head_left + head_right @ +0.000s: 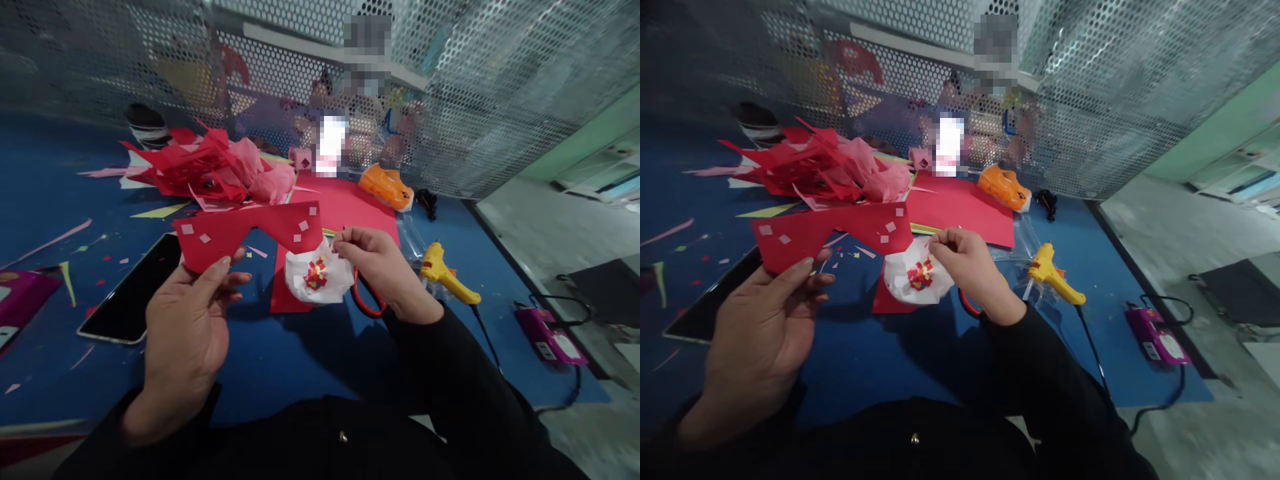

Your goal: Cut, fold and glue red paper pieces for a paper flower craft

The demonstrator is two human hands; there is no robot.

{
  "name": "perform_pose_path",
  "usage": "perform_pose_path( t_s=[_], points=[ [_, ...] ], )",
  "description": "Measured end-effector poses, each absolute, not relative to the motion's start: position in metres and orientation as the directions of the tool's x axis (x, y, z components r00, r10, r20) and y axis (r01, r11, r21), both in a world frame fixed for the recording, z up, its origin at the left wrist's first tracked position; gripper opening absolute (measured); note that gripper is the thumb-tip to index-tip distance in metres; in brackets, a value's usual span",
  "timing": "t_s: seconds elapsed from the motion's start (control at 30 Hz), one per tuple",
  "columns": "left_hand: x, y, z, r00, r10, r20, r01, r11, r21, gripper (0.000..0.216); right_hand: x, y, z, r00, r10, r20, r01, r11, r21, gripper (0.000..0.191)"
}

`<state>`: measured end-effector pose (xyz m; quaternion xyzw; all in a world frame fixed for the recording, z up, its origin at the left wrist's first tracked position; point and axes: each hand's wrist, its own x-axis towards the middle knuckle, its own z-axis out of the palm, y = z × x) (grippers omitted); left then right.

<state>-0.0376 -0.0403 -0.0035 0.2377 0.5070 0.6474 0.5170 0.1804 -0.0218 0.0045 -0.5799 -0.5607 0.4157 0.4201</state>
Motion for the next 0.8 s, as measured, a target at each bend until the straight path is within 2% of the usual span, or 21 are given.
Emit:
perform_pose_path(
  t_s=[0.13,0.27,0.37,0.43,0.6,0.7,0.8],
  points=[
    [-0.034,-0.039,-0.003,-0.342,0.918,-0.201,-0.415,0.044,0.909,0.025,0.188,-0.039,0.004,0.036,0.998,-0.057,0.037,-0.058,-0.998,0.013],
    [-0.027,-0.038,-0.004,-0.312,0.937,-0.159,-0.383,0.029,0.923,0.024,0.192,-0.055,0.002,0.042,0.997,-0.058,-0.024,-0.057,-0.998,0.015],
    [-0.02,-0.039,-0.003,-0.283,0.949,-0.139,-0.356,0.031,0.934,0.029,0.192,-0.068,0.003,0.06,0.998,0.026,0.074,0.021,-0.997,0.014],
    [-0.015,-0.04,-0.001,-0.262,0.956,-0.129,-0.329,0.037,0.943,0.029,0.191,-0.078,0.008,0.077,0.987,0.142,0.187,0.125,-0.974,0.012],
    [-0.002,-0.047,0.003,-0.029,0.995,-0.097,-0.209,0.089,0.974,0.03,0.194,-0.093,0.025,0.015,0.862,0.506,0.496,0.433,-0.753,0.012],
    [0.003,-0.051,0.002,0.104,0.99,-0.094,-0.14,0.108,0.984,0.023,0.2,-0.087,0.031,-0.048,0.85,0.525,0.57,0.455,-0.684,0.015],
    [0.004,-0.053,-0.001,0.145,0.985,-0.093,-0.126,0.111,0.986,0.017,0.204,-0.076,0.033,-0.094,0.905,0.415,0.557,0.393,-0.732,0.014]
  ],
)
